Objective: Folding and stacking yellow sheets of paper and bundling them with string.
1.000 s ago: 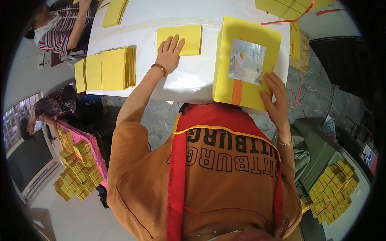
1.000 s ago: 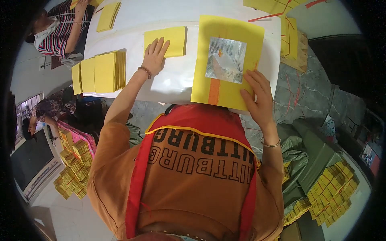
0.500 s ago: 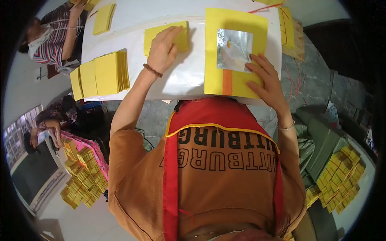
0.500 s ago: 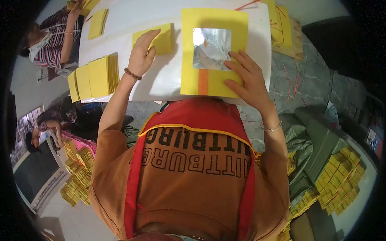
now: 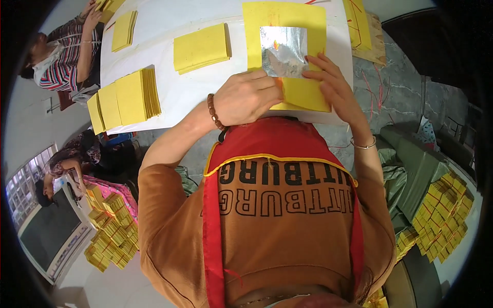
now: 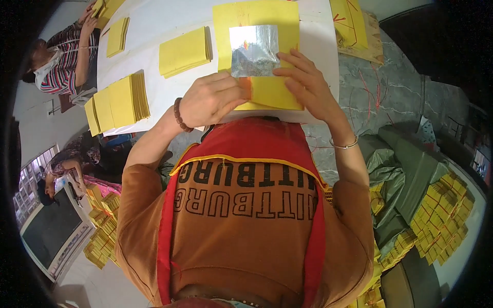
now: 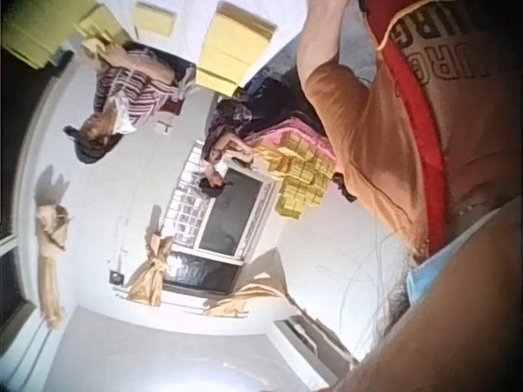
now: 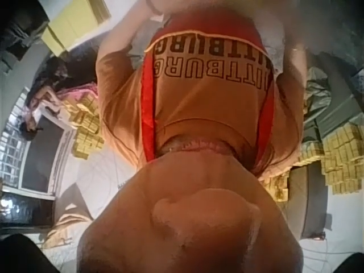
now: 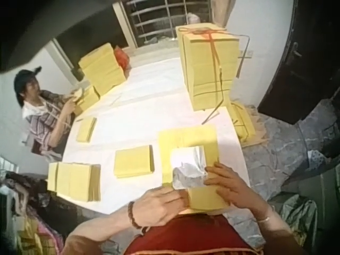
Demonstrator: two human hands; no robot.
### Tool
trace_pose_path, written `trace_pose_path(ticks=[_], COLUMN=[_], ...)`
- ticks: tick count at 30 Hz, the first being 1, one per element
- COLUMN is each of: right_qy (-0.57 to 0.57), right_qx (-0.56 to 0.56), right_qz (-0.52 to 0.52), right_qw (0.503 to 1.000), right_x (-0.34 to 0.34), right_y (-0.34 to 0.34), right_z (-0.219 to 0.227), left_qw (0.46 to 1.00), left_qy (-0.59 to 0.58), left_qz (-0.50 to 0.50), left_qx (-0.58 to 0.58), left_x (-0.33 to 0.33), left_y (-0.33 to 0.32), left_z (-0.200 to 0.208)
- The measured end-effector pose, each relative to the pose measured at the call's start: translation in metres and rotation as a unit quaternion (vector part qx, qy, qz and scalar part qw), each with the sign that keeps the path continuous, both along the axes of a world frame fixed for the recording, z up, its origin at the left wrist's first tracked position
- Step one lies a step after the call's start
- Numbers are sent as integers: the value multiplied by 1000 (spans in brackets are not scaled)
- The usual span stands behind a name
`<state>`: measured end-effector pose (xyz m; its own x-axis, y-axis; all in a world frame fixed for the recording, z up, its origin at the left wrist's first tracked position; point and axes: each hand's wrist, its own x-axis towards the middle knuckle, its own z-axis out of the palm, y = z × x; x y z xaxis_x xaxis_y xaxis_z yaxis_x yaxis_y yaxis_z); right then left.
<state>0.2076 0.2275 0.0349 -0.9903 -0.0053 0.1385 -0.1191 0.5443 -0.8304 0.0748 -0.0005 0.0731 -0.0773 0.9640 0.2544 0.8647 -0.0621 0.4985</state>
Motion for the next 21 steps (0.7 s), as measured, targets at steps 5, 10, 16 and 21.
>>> trace_pose_path(ticks=[5,10,16,21], right_qy=[-49,-12,-39,-22], right_qx=[-130,-92,-41,-49], right_qz=[30,89,65,81], right_qw=[990,992,996,995], right_x=[3,1,0,2], right_y=[12,19,12,15], right_z=[0,-5,-3,-2], left_qw=[976,924,888,877], left_qy=[-199,-344,-419,-434], left_qz=[62,101,91,90], left_qx=[-59,-135,-165,-185], left_x=[-15,-24,-33,-36], left_y=[3,3,3,6], left_z=[3,-2,-8,-9])
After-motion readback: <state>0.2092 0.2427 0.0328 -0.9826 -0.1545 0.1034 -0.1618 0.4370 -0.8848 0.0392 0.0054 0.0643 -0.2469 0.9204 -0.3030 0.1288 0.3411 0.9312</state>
